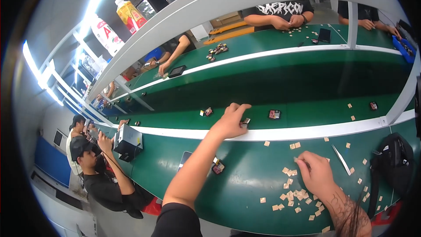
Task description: The person is assembling small electronic components or microchips onto printed circuit boards or similar sub-assemblies at an industrial workstation.
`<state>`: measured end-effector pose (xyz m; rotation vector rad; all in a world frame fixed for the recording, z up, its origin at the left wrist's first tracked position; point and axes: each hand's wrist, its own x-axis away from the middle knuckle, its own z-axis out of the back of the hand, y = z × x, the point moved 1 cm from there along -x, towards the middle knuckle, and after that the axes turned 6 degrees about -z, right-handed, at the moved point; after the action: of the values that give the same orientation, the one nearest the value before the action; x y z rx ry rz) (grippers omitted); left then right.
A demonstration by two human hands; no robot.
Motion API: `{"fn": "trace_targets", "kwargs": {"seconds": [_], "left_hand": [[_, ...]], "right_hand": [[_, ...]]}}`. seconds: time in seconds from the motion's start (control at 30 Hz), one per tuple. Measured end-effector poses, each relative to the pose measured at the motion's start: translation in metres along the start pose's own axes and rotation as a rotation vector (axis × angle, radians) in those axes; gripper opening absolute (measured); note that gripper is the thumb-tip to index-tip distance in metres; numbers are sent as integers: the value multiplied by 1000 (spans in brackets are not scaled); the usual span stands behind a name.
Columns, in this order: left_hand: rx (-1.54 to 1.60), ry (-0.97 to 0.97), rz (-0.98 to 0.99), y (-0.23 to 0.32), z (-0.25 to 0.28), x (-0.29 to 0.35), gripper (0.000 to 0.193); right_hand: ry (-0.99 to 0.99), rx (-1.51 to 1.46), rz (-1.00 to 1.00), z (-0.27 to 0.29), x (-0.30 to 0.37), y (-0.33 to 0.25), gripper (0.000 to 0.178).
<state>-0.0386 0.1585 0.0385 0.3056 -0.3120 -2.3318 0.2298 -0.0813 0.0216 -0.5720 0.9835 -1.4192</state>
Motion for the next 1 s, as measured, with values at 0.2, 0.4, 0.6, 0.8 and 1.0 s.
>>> {"fn": "trace_targets", "kwargs": {"seconds": [0.2,0.4,0.6,0.8,1.0], "left_hand": [[238,-50,12,-22,-3,13,72],[225,61,-131,20,-21,6,58],[259,11,-308,104,-38,68,62],[327,-46,-431,127,-75,79,77],[442,-65,-395,130,-77,81,82]], "right_hand": [[33,-96,4,-9,-4,4,5],[88,-91,-69,-5,4,17,10],[-11,2,-73,-16,-1,8,12],[5,82,62,-10,-3,10,10],[-155,327,145,19,-3,-5,13]]}}
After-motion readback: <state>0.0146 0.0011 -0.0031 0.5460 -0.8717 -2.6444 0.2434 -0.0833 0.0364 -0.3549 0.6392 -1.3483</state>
